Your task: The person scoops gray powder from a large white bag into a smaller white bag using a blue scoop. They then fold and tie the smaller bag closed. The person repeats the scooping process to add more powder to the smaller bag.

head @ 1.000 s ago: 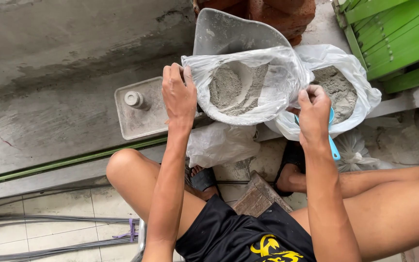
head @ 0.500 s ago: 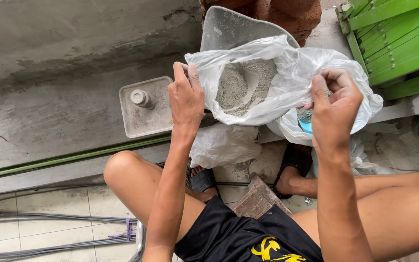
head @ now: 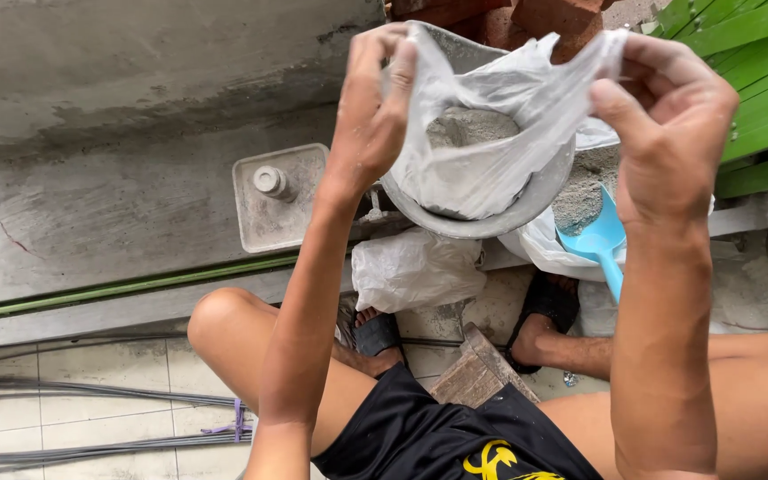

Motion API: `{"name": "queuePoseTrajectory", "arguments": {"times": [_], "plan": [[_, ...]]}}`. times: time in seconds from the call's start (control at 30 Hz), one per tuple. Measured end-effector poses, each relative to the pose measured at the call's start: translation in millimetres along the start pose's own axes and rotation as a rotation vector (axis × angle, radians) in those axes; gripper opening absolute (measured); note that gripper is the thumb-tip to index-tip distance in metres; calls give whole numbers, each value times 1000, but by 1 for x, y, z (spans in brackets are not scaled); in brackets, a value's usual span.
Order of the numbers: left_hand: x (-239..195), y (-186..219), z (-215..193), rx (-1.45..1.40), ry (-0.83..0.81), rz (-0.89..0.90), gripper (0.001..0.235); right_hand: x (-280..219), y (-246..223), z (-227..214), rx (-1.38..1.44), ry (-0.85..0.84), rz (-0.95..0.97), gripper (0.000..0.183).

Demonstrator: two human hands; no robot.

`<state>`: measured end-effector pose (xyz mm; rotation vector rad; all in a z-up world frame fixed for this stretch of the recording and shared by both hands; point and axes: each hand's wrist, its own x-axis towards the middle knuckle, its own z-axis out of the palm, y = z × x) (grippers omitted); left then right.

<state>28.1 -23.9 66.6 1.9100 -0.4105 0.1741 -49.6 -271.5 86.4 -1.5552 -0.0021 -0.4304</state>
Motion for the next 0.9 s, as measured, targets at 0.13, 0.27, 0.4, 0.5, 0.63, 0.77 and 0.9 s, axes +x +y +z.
{"name": "queuePoseTrajectory", "arguments": {"times": [0.13, 0.27, 0.4, 0.5, 0.63, 0.77, 0.9], "plan": [[-2, 6, 14, -180, -119, 167, 17, 3, -4, 16, -253, -200, -96, 59], [-4, -1, 27, -86, -103, 200, 25, 6, 30, 19, -626, -178, -281, 82], [-2, -16, 37, -160, 1, 180, 13, 0, 40, 20, -540, -253, -195, 105], [4, -28, 34, -101, 85, 228, 17, -1, 58, 22, -295, -297, -225, 91], [0, 0, 15, -197, 99, 204, 4, -4, 54, 23, -222, -191, -238, 79], [-8, 21, 4, -443, 50, 193, 10, -1, 37, 21, -247, -223, -249, 73], [-21, 25, 7, -554, 111, 186, 11, -3, 24, 24, -322, -211, -372, 49]]}}
